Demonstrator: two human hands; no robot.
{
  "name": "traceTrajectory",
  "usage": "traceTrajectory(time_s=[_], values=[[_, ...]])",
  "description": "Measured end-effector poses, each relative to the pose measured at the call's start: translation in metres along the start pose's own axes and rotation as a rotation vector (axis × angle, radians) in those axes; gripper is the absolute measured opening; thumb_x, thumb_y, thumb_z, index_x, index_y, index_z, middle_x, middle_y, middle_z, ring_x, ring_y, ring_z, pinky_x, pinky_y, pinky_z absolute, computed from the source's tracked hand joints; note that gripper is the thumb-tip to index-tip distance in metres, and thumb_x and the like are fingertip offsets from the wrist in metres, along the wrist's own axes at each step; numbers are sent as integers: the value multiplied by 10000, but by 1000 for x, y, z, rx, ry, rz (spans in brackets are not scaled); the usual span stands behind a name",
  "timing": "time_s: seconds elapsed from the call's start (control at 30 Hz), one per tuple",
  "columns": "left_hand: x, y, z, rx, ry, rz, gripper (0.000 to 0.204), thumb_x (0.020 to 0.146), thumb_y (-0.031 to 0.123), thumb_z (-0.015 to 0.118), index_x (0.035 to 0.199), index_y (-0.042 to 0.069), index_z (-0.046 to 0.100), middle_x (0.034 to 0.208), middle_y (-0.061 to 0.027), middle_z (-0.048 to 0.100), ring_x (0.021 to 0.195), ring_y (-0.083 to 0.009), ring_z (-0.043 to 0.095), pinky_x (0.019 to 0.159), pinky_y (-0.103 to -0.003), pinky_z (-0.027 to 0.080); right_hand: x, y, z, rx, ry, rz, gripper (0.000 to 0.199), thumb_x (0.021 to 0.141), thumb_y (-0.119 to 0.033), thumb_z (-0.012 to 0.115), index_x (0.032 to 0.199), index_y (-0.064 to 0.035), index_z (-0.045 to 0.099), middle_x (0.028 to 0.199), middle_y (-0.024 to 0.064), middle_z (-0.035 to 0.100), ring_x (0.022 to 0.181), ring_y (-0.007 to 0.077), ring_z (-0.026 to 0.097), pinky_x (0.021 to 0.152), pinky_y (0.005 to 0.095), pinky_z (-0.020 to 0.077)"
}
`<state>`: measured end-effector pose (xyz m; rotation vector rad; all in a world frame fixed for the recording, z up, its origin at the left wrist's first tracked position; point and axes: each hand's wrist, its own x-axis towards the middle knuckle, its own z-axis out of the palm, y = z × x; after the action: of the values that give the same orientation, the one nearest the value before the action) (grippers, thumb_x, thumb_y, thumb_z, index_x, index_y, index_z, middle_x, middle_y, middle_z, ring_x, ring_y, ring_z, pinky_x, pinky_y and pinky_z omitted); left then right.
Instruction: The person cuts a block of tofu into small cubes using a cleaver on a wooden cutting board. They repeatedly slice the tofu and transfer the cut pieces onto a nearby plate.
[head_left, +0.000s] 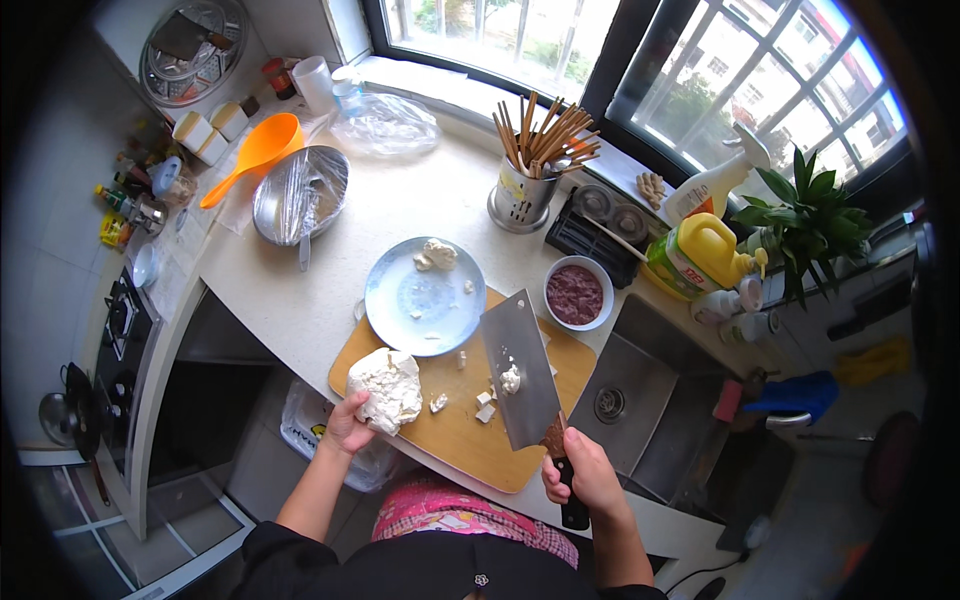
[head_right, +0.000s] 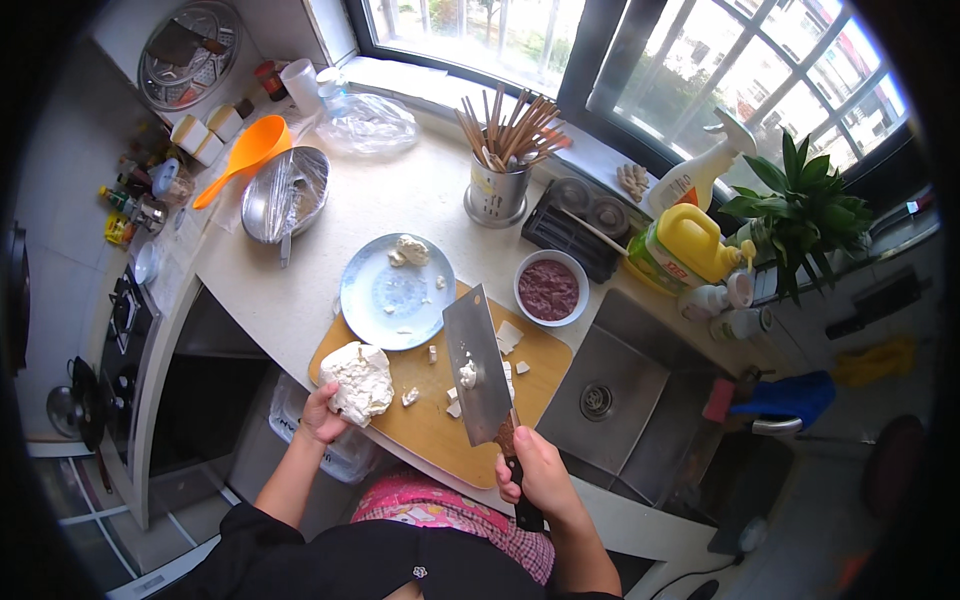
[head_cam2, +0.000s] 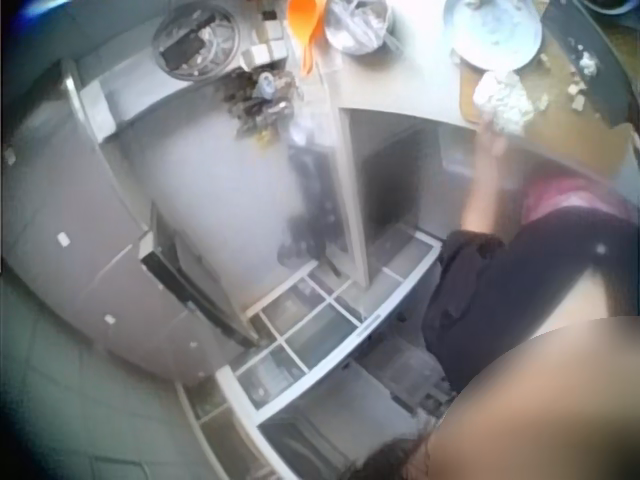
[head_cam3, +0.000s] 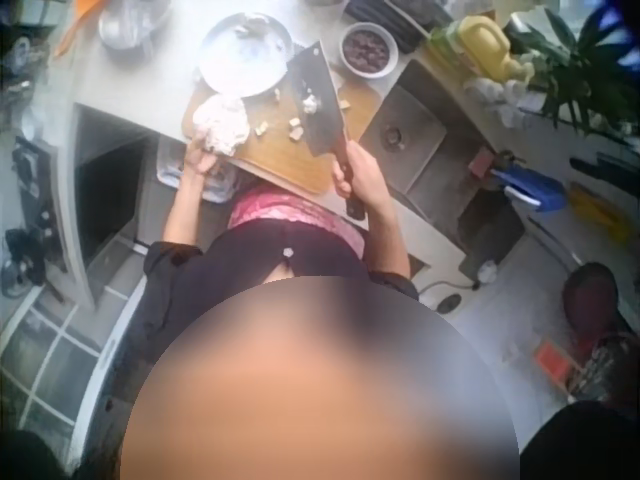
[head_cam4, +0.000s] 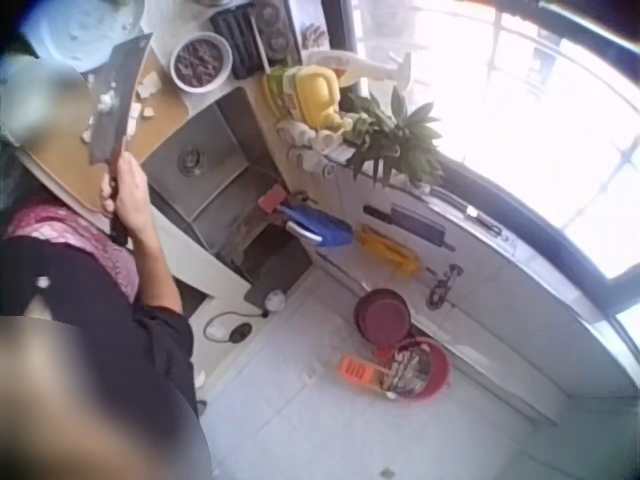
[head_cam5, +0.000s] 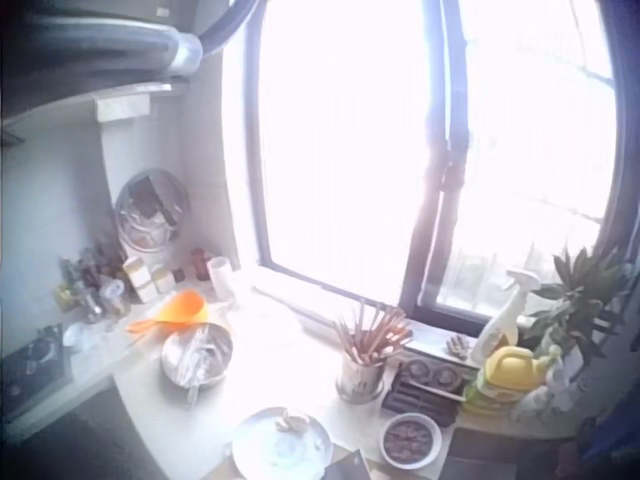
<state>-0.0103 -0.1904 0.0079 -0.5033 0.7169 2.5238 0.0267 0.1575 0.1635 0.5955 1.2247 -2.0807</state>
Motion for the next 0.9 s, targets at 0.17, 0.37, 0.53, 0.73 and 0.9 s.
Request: traceTrajectory(time_s=[0.17,0.37,0.53,0.73,0.9], values=[[5,18,8,-22,-9,-208,676,818,130,668,1401,9,348,1359,-170,493,1249,-323,493,1072,-486,380,0,7,-7,15,2,-6,359,1040,-362,326,1074,-34,468,662,57,495,454,104,396,423,254,364],[20,29,8,45,78,-451,560,859,77,626,1363,5,394,1342,-174,510,1238,-303,508,1068,-458,397,1,8,-9,30,-12,-14,353,1037,-366,338,1059,-39,468,659,58,502,449,105,401,420,255,364],[30,35,21,97,62,-557,549,869,84,615,1367,12,395,1348,-166,510,1244,-297,504,1081,-455,381,1,10,-12,19,-2,-8,360,1037,-372,337,1063,-37,468,657,58,501,449,106,402,419,256,367],[33,18,27,10,56,-572,624,872,138,614,1412,42,318,1410,-182,418,1311,-351,409,1089,-572,319,1,9,-11,40,3,18,351,1037,-366,340,1067,-41,470,657,57,500,454,107,406,424,255,370],[29,24,29,-32,171,-649,651,883,230,604,1425,53,288,1415,-210,383,1311,-412,380,1066,-638,304,0,10,-15,48,10,22,337,1038,-355,342,1077,-45,471,660,55,499,456,106,405,428,255,370]])
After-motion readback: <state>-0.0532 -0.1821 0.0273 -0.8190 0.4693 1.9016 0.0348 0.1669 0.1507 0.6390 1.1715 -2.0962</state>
